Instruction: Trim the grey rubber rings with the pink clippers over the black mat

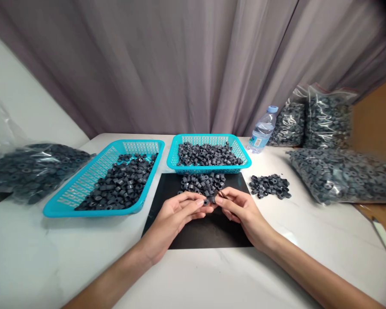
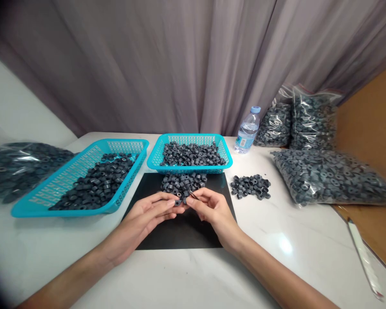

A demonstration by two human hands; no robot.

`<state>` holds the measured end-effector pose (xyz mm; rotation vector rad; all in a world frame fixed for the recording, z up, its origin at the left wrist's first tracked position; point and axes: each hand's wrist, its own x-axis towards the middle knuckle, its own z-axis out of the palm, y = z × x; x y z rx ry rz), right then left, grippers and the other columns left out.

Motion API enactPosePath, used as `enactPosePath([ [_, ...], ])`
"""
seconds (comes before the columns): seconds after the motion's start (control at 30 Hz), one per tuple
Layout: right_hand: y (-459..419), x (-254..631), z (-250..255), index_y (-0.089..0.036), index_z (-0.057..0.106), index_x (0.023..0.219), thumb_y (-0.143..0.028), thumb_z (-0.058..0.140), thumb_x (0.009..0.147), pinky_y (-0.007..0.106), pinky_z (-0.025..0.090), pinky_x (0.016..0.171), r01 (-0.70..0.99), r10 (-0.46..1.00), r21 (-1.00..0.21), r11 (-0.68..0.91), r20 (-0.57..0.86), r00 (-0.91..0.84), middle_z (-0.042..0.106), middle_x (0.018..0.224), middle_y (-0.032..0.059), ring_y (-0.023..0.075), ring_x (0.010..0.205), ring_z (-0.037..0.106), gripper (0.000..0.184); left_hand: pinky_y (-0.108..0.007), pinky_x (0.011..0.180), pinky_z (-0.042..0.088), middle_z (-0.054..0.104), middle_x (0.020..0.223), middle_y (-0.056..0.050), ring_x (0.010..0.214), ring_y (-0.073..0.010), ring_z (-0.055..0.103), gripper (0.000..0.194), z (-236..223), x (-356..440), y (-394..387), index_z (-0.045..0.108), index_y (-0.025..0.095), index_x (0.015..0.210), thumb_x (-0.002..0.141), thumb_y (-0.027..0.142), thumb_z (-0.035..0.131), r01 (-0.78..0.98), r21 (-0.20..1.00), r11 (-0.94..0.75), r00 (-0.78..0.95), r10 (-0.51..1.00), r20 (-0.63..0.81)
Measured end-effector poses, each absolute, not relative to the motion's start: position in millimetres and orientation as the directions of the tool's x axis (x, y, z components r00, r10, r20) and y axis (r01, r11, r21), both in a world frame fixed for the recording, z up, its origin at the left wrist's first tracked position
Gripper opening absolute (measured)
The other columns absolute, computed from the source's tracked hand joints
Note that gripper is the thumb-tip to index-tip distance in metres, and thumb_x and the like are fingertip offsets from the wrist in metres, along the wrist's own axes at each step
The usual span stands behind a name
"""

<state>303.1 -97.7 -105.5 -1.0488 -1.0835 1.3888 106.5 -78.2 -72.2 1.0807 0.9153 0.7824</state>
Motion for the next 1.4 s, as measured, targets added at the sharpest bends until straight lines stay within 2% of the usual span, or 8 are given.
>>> enactPosePath([
  [0.2,-95.6,305.3,-107.9,-0.018,0.065,0.08,-0.05,0.074,0.084,0.026,0.019,0.05,-0.213,0.993,-0.975,-0.069,-0.048,-0.104,0.038,0.057,-0.0066,0.0089,0.053,0.025,0.034,-0.031,0.097,0.052,0.081,0.104,-0.011,0.11,-0.0237,0.073,0.021,-68.6,107.4,-77.1,0.067,0.016,0.098,0.091,0.035,0.071,-0.092,0.942,0.322,0.44,0.862,-0.252],
  [0.53,-95.8,306.9,-104.7,-0.016,0.07,0.08,-0.049,0.074,0.086,0.028,0.02,0.052,-0.17,0.995,-0.985,-0.018,-0.002,-0.095,0.041,0.06,-0.0051,0.0095,0.055,0.027,0.033,-0.034,0.099,0.05,0.08,0.103,-0.011,0.113,-0.0254,0.071,0.021,-66.6,106.4,-78.4,0.067,0.016,0.099,0.091,0.035,0.07,-0.076,0.949,0.305,0.437,0.866,-0.243],
  [0.7,-95.6,306.9,-103.0,-0.016,0.066,0.076,-0.052,0.073,0.086,0.028,0.018,0.052,-0.166,0.994,-0.986,-0.03,-0.011,-0.113,0.04,0.059,-0.0051,0.0096,0.055,0.026,0.037,-0.032,0.097,0.049,0.08,0.101,-0.009,0.111,-0.0241,0.071,0.02,-66.1,105.9,-77.7,0.068,0.017,0.1,0.091,0.035,0.07,-0.066,0.959,0.275,0.423,0.878,-0.222],
  [1.13,-96.3,307.7,-101.7,-0.014,0.066,0.087,-0.05,0.066,0.093,0.027,0.017,0.051,-0.192,0.973,-0.981,-0.028,0.018,-0.232,0.04,0.064,-0.005,0.0089,0.056,0.025,0.036,-0.027,0.09,0.05,0.078,0.095,-0.005,0.096,-0.0174,0.07,0.02,-63.1,106.5,-78.7,0.071,0.016,0.099,0.091,0.033,0.071,-0.094,0.963,0.254,0.436,0.88,-0.19],
  [1.4,-95.5,308.5,-105.6,-0.014,0.067,0.087,-0.047,0.069,0.092,0.025,0.017,0.049,-0.199,0.98,-0.979,-0.034,0.006,-0.198,0.042,0.066,-0.0048,0.0075,0.055,0.026,0.033,-0.03,0.093,0.048,0.079,0.1,-0.009,0.103,-0.0208,0.071,0.024,-63.8,106.8,-77.3,0.069,0.015,0.103,0.089,0.035,0.073,-0.067,0.967,0.244,0.447,0.874,-0.19],
])
